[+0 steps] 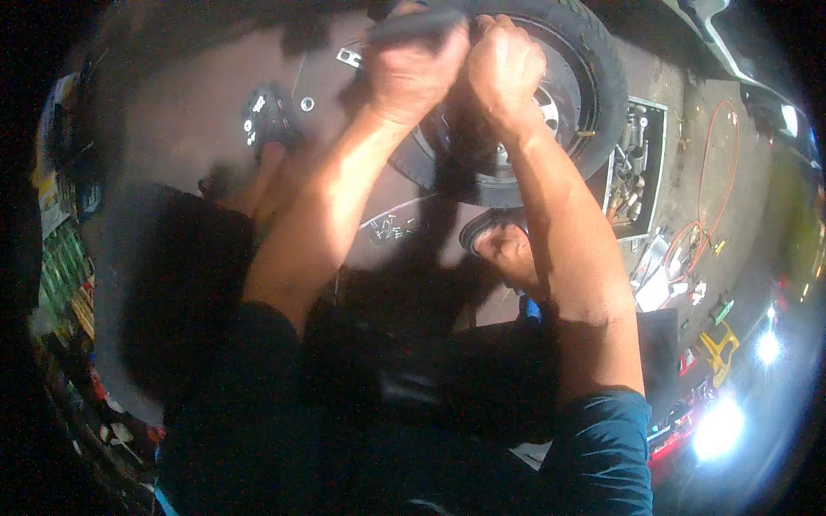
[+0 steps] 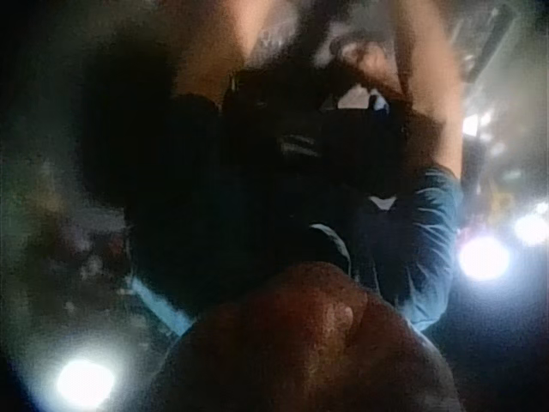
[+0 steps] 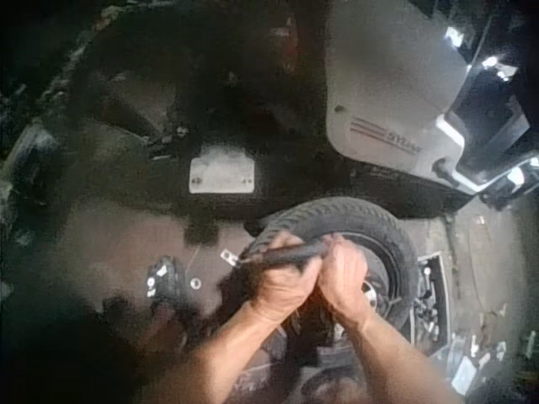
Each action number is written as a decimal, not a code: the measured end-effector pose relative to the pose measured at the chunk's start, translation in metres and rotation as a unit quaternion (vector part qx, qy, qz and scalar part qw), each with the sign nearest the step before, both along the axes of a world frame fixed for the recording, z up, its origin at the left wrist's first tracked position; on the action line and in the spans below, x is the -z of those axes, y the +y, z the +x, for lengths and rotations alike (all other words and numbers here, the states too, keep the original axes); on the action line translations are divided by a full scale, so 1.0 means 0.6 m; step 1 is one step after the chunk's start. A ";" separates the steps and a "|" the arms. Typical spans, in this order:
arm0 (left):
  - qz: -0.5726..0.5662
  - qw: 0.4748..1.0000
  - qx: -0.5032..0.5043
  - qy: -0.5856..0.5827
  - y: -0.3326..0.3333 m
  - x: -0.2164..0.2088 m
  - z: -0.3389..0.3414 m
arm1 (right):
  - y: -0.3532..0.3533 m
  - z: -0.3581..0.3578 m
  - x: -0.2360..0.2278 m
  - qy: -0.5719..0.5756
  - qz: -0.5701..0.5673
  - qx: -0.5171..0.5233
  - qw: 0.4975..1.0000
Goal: The person disassembles a wheel by prying open the motor hub with metal tools and a hammer, then separating the tire, covers, and internal motor components by hand.
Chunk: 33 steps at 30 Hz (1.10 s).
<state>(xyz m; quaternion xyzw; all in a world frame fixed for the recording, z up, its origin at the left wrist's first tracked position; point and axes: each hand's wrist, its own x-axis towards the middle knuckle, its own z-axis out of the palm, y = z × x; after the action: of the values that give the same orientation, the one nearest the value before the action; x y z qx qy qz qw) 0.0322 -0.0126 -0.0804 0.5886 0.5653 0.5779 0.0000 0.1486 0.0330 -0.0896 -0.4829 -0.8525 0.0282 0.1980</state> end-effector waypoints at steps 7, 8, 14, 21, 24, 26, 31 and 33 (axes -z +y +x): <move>-0.104 0.924 -0.228 -0.289 -0.111 -0.051 -0.065 | -0.029 0.004 -0.064 0.104 0.040 -0.086 0.990; -0.152 0.903 -0.252 -0.314 -0.141 -0.043 -0.069 | -0.057 0.017 -0.073 0.083 0.022 -0.186 0.979; -0.396 0.858 -0.306 -0.116 -0.292 0.090 -0.062 | -0.346 0.048 0.011 -0.050 -0.421 -0.331 0.843; -0.631 0.729 -0.184 -0.191 -0.340 0.160 -0.028 | -0.447 0.038 0.164 -0.110 -0.528 -0.046 0.841; -0.635 0.746 -0.145 -0.138 -0.347 0.176 -0.032 | -0.444 0.029 0.131 -0.139 -0.521 -0.021 0.842; -0.643 0.739 -0.146 -0.138 -0.349 0.183 -0.034 | -0.442 0.031 0.110 -0.138 -0.503 -0.041 0.853; -0.666 0.723 -0.159 -0.085 -0.334 0.184 -0.030 | -0.402 0.068 0.086 -0.110 -0.451 -0.122 0.877; -0.688 0.712 -0.121 -0.068 -0.335 0.179 -0.025 | -0.388 0.096 0.102 -0.133 -0.422 -0.088 0.893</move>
<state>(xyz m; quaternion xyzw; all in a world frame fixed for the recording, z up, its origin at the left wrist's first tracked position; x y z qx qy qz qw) 0.0174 -0.2136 -0.1877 0.3109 0.8715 0.0625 0.3740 0.2063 -0.1996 -0.1506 -0.4431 -0.8181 0.3378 -0.1426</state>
